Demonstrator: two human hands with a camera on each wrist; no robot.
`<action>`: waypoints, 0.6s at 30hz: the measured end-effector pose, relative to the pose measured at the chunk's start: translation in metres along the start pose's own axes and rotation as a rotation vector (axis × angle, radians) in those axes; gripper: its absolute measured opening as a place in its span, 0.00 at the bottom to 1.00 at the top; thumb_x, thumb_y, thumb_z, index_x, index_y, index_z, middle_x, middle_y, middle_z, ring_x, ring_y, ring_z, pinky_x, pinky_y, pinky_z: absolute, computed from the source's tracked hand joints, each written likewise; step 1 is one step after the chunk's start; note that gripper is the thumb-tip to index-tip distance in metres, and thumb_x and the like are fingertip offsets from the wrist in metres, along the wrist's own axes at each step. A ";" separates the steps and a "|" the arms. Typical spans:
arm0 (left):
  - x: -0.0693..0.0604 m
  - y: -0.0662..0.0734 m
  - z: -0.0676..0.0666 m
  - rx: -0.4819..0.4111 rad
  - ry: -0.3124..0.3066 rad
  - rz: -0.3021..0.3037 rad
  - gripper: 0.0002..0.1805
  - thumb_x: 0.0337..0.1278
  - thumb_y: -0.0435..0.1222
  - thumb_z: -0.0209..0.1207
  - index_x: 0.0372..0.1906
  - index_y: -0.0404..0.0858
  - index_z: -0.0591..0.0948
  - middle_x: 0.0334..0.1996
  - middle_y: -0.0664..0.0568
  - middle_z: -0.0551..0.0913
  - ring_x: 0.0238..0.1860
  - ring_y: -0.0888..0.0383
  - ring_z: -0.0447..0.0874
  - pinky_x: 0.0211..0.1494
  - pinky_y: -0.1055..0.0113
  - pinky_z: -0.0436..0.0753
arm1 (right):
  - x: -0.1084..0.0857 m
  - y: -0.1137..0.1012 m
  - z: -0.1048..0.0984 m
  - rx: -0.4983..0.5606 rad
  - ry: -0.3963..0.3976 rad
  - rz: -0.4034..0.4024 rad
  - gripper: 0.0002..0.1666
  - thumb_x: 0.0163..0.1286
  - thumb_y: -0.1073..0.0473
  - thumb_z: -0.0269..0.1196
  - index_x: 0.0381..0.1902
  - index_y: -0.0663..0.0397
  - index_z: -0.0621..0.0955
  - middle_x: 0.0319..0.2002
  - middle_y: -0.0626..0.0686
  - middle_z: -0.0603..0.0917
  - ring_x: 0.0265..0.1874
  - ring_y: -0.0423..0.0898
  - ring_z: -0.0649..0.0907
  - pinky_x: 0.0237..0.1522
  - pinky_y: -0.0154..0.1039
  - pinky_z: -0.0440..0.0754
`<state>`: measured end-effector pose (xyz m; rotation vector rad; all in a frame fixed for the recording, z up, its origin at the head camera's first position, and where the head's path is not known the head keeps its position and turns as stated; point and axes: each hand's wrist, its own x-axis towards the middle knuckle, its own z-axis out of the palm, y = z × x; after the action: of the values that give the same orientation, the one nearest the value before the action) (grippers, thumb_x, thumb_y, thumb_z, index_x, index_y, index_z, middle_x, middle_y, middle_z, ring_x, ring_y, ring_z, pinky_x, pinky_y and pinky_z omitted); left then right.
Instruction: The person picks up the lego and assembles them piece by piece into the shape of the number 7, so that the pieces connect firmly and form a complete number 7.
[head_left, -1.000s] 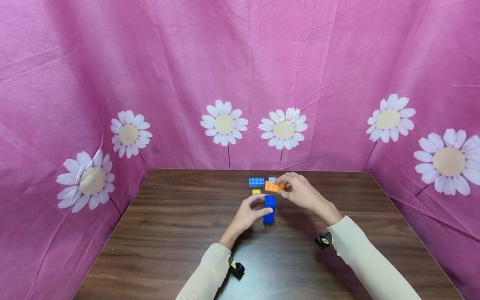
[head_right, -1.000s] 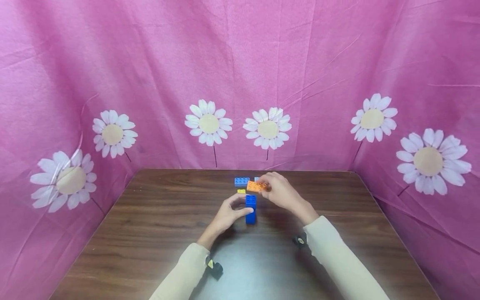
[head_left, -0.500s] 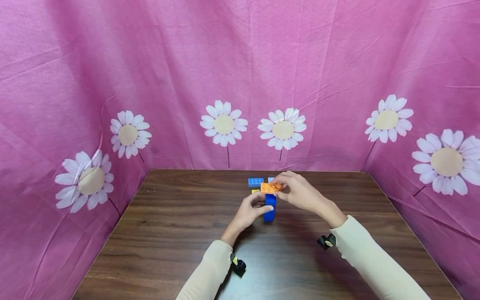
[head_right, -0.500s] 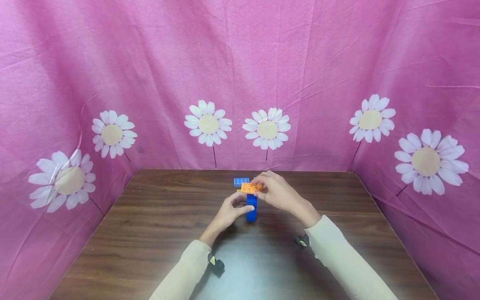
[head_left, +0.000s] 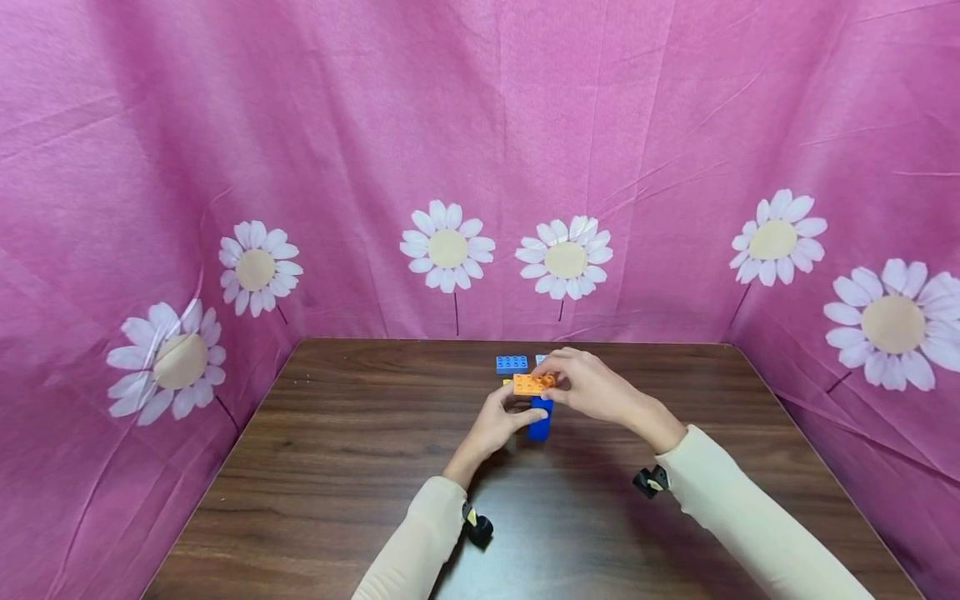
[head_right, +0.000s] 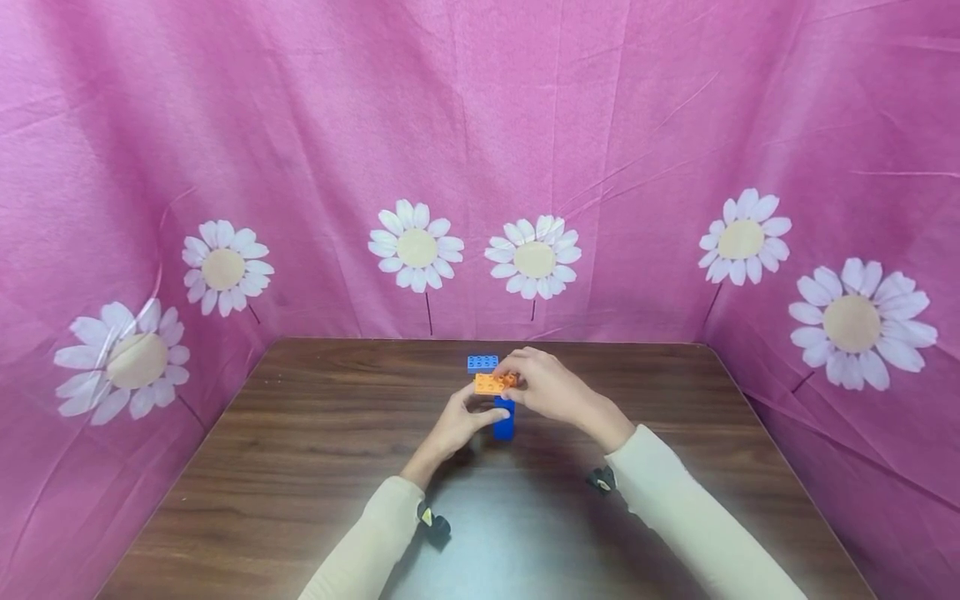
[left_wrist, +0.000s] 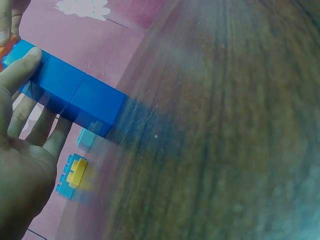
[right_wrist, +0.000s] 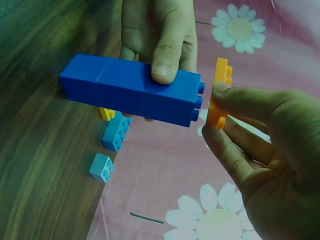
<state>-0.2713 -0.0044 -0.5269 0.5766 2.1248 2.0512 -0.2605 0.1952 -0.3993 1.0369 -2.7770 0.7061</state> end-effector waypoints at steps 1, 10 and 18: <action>0.000 0.000 0.000 0.001 -0.001 0.000 0.25 0.68 0.35 0.71 0.68 0.39 0.81 0.62 0.42 0.85 0.61 0.50 0.85 0.68 0.54 0.84 | 0.000 0.000 0.000 0.000 -0.002 -0.005 0.16 0.68 0.63 0.76 0.53 0.54 0.89 0.48 0.51 0.89 0.42 0.45 0.88 0.45 0.39 0.91; 0.000 -0.001 0.000 0.002 -0.004 0.007 0.27 0.67 0.33 0.71 0.69 0.38 0.80 0.63 0.42 0.85 0.59 0.53 0.86 0.68 0.55 0.85 | 0.001 0.002 0.003 -0.023 -0.032 -0.014 0.16 0.68 0.61 0.75 0.53 0.53 0.89 0.48 0.50 0.89 0.41 0.43 0.88 0.43 0.38 0.90; 0.000 -0.001 0.000 0.002 -0.002 -0.003 0.26 0.67 0.34 0.71 0.68 0.36 0.80 0.62 0.41 0.85 0.57 0.53 0.87 0.66 0.57 0.86 | 0.002 0.003 0.005 -0.025 -0.033 -0.012 0.15 0.68 0.62 0.75 0.52 0.53 0.89 0.48 0.49 0.90 0.45 0.46 0.88 0.46 0.45 0.90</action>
<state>-0.2718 -0.0044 -0.5280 0.5754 2.1252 2.0470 -0.2638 0.1937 -0.4046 1.0699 -2.7971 0.6571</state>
